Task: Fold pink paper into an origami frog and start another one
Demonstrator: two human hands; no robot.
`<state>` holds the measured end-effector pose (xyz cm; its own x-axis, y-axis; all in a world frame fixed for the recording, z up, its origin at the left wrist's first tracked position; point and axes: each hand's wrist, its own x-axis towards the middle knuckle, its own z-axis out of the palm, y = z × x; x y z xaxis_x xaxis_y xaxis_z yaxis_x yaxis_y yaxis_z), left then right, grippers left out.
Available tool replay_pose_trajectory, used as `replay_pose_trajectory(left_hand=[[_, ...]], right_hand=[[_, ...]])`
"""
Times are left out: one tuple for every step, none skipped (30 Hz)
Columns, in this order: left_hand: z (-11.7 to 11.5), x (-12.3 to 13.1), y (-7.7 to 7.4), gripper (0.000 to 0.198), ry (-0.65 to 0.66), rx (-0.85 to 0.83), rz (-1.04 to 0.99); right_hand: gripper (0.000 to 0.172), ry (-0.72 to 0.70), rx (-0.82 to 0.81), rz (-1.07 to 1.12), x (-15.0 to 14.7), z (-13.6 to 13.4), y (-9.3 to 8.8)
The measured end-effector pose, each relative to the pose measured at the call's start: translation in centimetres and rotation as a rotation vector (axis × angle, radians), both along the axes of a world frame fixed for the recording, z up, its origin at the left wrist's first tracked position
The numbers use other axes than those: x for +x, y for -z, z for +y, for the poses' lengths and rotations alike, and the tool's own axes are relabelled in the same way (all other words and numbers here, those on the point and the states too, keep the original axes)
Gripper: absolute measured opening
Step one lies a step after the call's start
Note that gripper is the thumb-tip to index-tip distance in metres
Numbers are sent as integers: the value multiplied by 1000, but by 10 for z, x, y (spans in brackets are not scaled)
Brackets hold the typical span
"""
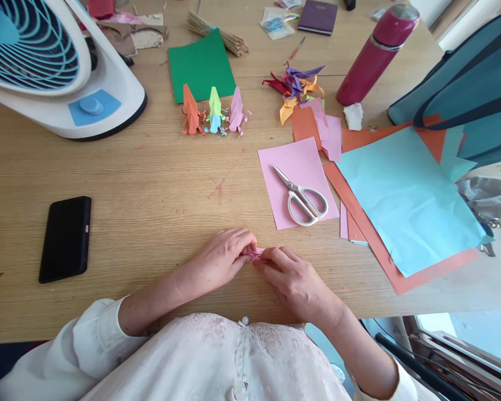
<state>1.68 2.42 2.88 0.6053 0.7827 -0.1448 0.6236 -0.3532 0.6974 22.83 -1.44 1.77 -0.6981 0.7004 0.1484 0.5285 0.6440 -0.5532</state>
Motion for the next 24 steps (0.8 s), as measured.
replay_pose_trajectory(left_hand=[[1, 0, -1, 14, -1, -10, -5], [1, 0, -1, 14, -2, -19, -7], [2, 0, -1, 14, -3, -25, -7], [2, 0, -1, 14, -3, -28, -5], [3, 0, -2, 14, -2, -29, 0], [3, 1, -3, 13, -2, -30, 7], [4, 1, -4, 13, 0, -33, 18], [4, 2, -5, 12, 4, -37, 35], [5, 3, -7, 12, 11, -40, 55], [6, 4, -9, 11, 21, -43, 80], [6, 5, -11, 10, 34, -44, 108], [6, 6, -12, 10, 46, -40, 139], [6, 7, -13, 9, 55, -34, 172], [6, 8, -14, 8, 61, -26, 201], [6, 8, -14, 8, 63, -19, 222], [6, 8, -14, 7, 62, -14, 228], [6, 7, -13, 6, 60, -13, 219], [6, 7, -11, 6, 55, -15, 200], [6, 6, -10, 6, 51, -20, 177], [6, 6, -10, 7, 45, -24, 160], [6, 6, -9, 7, 40, -27, 156], [6, 6, -9, 7, 37, -25, 167], [6, 6, -10, 7, 36, -19, 193], [6, 6, -10, 6, 36, -6, 227]], right_hand=[[38, -2, -1, 9, 0, 0, 0], [38, -3, -6, 19, 1, 0, 0], [38, -5, -12, 30, 1, 0, 0], [38, -7, -21, 41, 2, 0, 1], [38, -8, -30, 52, 3, 0, 2], [39, -9, -41, 62, 4, 0, 3], [40, -8, -54, 70, 4, 1, 4], [41, -6, -67, 76, 5, 1, 5], [41, -2, -80, 80, 6, 1, 5], [42, 2, -90, 80, 7, 1, 6], [42, 6, -98, 79, 7, 1, 6], [42, 10, -104, 78, 7, 1, 6], [41, 12, -105, 79, 7, 1, 6], [41, 15, -104, 81, 7, 1, 6], [42, 17, -101, 85, 6, 0, 6], [42, 21, -98, 88, 6, 0, 6], [42, 25, -95, 91, 5, 0, 6], [42, 28, -93, 94, 5, 0, 6], [42, 31, -92, 95, 4, 0, 6], [42, 33, -91, 95, 4, 0, 6], [41, 34, -91, 94, 4, 1, 6], [41, 34, -90, 91, 4, 1, 6], [41, 33, -90, 88, 4, 1, 6], [41, 31, -92, 84, 5, 1, 6]])
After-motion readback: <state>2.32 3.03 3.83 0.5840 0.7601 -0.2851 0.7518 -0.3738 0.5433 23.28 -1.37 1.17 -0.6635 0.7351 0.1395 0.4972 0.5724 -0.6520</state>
